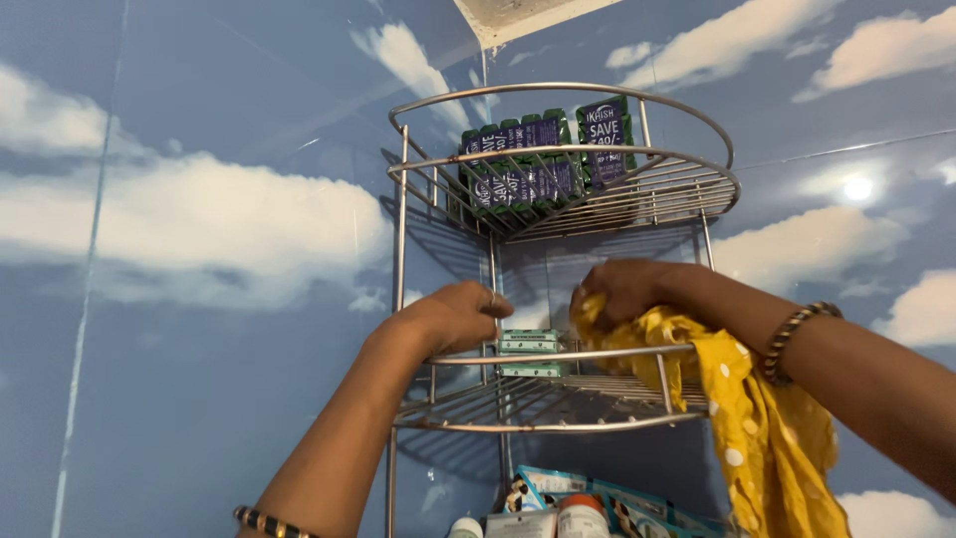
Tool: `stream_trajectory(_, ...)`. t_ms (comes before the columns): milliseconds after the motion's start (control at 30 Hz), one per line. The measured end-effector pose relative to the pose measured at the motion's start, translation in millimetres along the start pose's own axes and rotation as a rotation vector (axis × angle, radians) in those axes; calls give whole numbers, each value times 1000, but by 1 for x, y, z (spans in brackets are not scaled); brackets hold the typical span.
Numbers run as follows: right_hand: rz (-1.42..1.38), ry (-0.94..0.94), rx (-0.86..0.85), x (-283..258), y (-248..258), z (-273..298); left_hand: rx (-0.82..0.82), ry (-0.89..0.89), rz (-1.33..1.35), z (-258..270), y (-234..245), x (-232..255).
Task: The person wipes multiple personal care items on a corner bathroom shelf using a yellow cloth. They handle tubes, boxes, and bottles one at a time, wiping each item and placing it back on the shelf.
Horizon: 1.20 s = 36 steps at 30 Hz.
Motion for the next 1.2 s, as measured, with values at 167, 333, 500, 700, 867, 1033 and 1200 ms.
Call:
stream_trajectory(167, 31, -50, 462, -2, 43, 71, 200, -95, 134, 7, 19, 7)
stream_trajectory(333, -115, 173, 801, -14, 58, 151, 344, -33, 109, 40, 41, 25)
stream_trajectory(500, 188, 288, 1116, -29, 56, 241, 611, -82, 142, 102, 55, 51)
stream_trajectory(700, 559, -5, 1066, -19, 23, 320, 752, -16, 182, 171, 31, 75)
stream_trajectory(867, 312, -194, 857, -2, -27, 346, 1172, -259, -140, 227, 8, 116)
stream_trajectory(1033, 147, -171, 714, -19, -75, 346, 876, -505, -297, 217, -40, 151)
stream_trajectory(1200, 17, -312, 652, -29, -98, 336, 394, -381, -124, 181, -88, 173)
Point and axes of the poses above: each hand's wrist, its own z-axis away from the middle knuckle, its own y-axis out of the back of the hand, x = y × z, the point moved 6 cm from there along -z, towards the middle knuckle, and after that the axes turned 15 degrees about -z, right-handed, at the moved point
